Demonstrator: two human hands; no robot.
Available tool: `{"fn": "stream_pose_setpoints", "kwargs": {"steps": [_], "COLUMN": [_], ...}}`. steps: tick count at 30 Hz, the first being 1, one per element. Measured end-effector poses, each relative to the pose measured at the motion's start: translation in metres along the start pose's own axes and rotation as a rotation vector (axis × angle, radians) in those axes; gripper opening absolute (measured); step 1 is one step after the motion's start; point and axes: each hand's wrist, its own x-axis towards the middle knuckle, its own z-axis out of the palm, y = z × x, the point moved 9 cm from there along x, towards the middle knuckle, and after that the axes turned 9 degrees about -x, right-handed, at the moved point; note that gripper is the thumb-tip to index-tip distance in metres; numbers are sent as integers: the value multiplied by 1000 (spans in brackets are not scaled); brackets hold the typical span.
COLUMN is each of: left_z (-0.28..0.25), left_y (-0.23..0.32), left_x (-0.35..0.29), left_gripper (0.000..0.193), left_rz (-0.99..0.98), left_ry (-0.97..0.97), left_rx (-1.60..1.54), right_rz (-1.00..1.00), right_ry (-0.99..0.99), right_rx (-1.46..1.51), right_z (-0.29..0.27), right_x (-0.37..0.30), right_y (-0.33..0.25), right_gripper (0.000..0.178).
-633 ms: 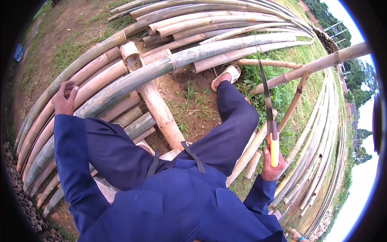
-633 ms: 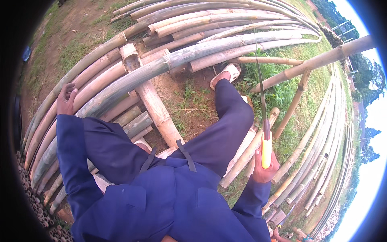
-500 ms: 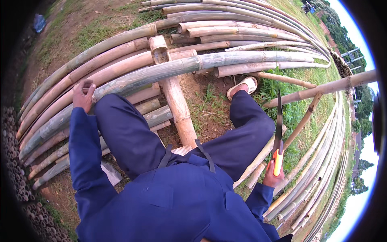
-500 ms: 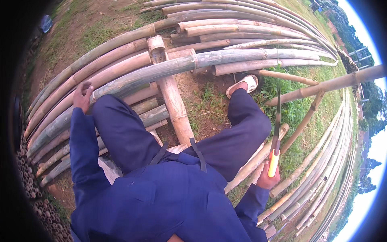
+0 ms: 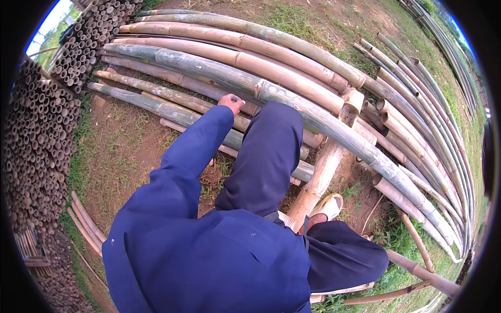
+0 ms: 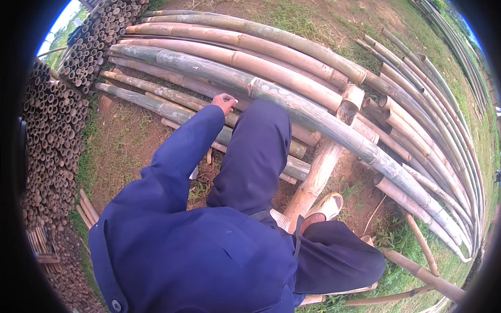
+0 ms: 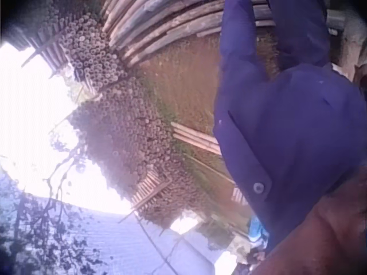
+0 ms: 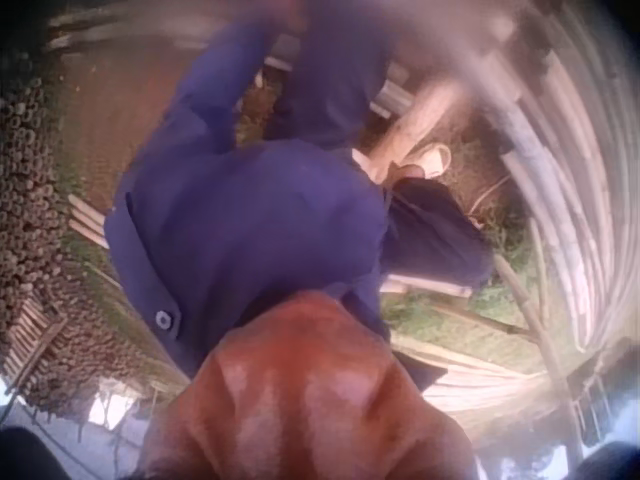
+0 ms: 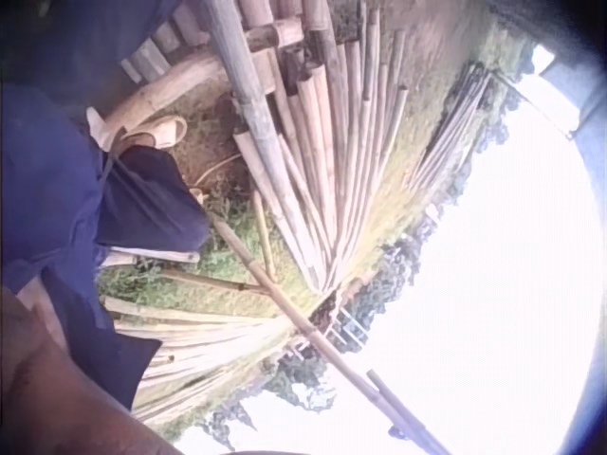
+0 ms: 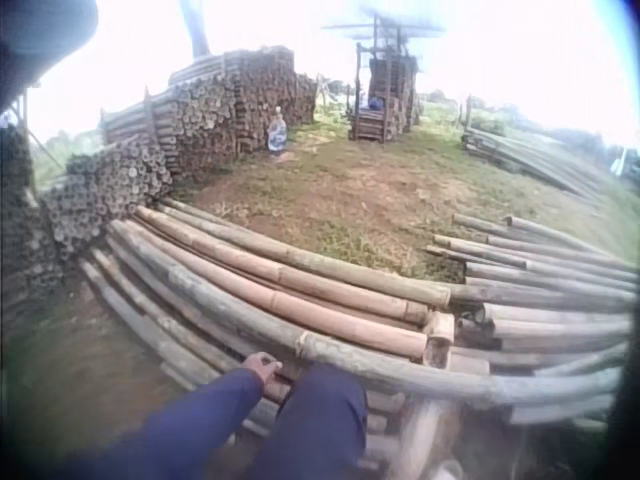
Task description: The person uses a hand saw to cut bamboo poles into shorter sections. They repeatedly position a pole on a wooden support, saw through it, and then move the cut pieces aside to make room for the next cut.
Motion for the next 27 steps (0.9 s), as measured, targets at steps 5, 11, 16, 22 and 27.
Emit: {"fn": "stream_pose_setpoints", "kwargs": {"steps": [5, 11, 16, 22, 27], "left_z": [7, 19, 33, 34, 31], "left_y": [-9, -18, -37, -54, -26], "left_x": [18, 34, 46, 37, 26], "left_gripper": [43, 82, 76, 82, 105], "left_rz": [-296, -451, -483, -470, -402], "left_ry": [236, 316, 365, 447, 345], "left_rx": [-456, -882, -1132, -1172, -1400], "right_rz": [75, 128, 172, -842, -1445], "right_ry": [-39, -81, -238, -562, -833], "right_rx": [-65, -108, 377, -222, -413], "right_z": [29, 33, -4, 111, 271], "right_x": [42, 83, 176, 46, -130], "right_y": [3, -4, -43, -485, -591], "right_gripper": [32, 33, 34, 35, 73]}}
